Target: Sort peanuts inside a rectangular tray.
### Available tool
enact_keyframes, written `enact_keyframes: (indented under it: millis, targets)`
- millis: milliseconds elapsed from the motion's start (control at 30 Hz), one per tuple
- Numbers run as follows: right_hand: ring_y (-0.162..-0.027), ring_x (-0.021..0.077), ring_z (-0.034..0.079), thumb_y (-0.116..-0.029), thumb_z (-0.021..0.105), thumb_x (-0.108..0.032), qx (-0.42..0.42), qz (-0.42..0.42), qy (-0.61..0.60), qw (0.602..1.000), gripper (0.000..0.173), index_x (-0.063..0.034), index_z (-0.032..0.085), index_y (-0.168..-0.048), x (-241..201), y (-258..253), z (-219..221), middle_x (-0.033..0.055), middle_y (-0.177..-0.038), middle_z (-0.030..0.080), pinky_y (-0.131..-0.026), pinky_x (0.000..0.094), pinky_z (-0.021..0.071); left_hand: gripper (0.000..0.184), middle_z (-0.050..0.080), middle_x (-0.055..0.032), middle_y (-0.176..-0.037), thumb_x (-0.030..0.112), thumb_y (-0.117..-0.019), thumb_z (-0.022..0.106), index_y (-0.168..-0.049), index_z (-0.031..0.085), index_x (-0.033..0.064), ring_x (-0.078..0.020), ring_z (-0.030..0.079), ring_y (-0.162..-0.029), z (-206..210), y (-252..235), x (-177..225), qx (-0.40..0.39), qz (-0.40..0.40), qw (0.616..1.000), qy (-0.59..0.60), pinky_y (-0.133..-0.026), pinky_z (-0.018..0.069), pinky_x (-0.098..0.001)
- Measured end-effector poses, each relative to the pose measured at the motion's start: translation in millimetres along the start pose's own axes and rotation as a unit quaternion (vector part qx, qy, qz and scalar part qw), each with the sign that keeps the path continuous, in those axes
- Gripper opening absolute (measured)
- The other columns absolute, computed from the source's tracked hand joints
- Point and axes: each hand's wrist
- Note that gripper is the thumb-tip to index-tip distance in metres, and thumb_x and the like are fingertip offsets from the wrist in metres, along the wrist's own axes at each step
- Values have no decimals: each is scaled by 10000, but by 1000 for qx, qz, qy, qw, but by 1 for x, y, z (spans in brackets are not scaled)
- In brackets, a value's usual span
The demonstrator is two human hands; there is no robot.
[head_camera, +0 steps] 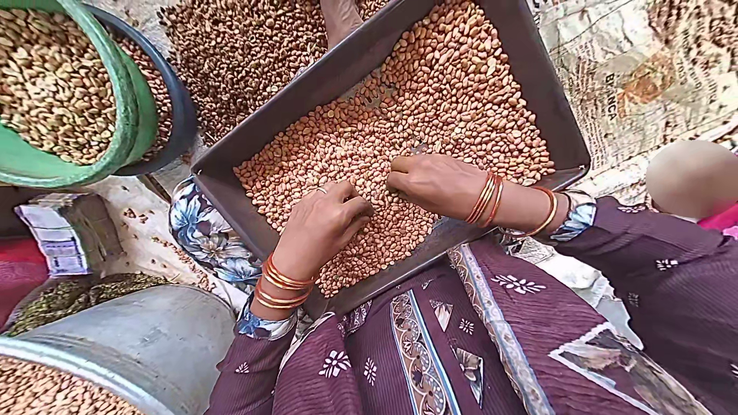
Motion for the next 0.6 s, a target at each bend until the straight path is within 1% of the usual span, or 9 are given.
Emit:
enact_keyframes:
  millis: [100,200,267,300,367,500,533,567,600]
  targets:
    - [-836,325,681,-994,587,-40,-1,9,11,1000,103,4,680,-991,-2,1,0,167,-945,636,-684,431,572,166,688,-93,-993,244,-982,645,-1034,763,139,-281,682,-925,3,1,0,12,2,1000,-7,-725,554,-449]
    - [-837,345,678,-977,597,-43,-14,22,3,1000,95,16,670,-987,-1,0,0,179,-939,627,-677,455,565,181,699,-104,-1070,251,-972,658,-1075,766,148,-309,678,-994,0,7,-1,1,3,1000,-20,-766,551,-469]
    - [-809,349,678,-975,600,-66,-16,22,-2,1000,102,9,668,-974,1,1,1,181,-926,633,-661,467,557,174,698,-117,-1092,248,-976,659,-1062,767,143,-332,670,-1034,0,11,0,4,-2,999,-42,-817,553,-484]
    - [-794,341,676,-977,590,-81,-13,20,-3,1000,112,1,666,-962,3,1,1,172,-911,636,-651,465,549,159,696,-122,-1084,237,-979,658,-1037,766,134,-337,669,-1029,0,11,0,10,-3,999,-51,-820,552,-480]
    - [-787,327,676,-982,581,-93,-13,18,-9,1000,122,-12,668,-953,4,1,0,157,-896,645,-644,463,540,146,688,-135,-1062,221,-980,661,-995,757,110,-344,667,-998,3,11,1,19,-6,998,-58,-793,553,-479]
    - [-797,311,680,-970,590,-93,6,17,-20,1000,103,-34,674,-970,5,3,1,136,-899,655,-640,461,536,182,673,-150,-1095,246,-963,632,-1000,740,104,-349,669,-981,5,10,2,18,-37,998,-50,-741,552,-495]
    - [-810,316,684,-974,591,-91,8,18,-20,1000,105,-32,678,-977,5,3,1,141,-906,661,-654,464,541,185,668,-151,-1104,248,-944,639,-1001,730,98,-330,670,-972,4,11,2,28,-49,998,-28,-736,554,-483]
    - [-821,323,688,-977,589,-88,9,18,-20,1000,111,-27,683,-978,5,4,1,148,-913,666,-666,467,544,184,657,-139,-1086,231,-920,637,-990,717,81,-280,660,-925,2,12,3,51,-59,997,12,-717,552,-436]
    - [-828,331,689,-980,587,-86,8,17,-19,1000,121,-21,689,-975,5,4,1,156,-917,669,-675,471,545,178,639,-108,-1042,215,-913,607,-968,689,67,-200,625,-850,1,14,3,84,-61,992,75,-676,529,-349]
Point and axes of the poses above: each hand's wrist, its own y-axis away from the middle knuckle, its own z-axis out of the palm, x = y × z
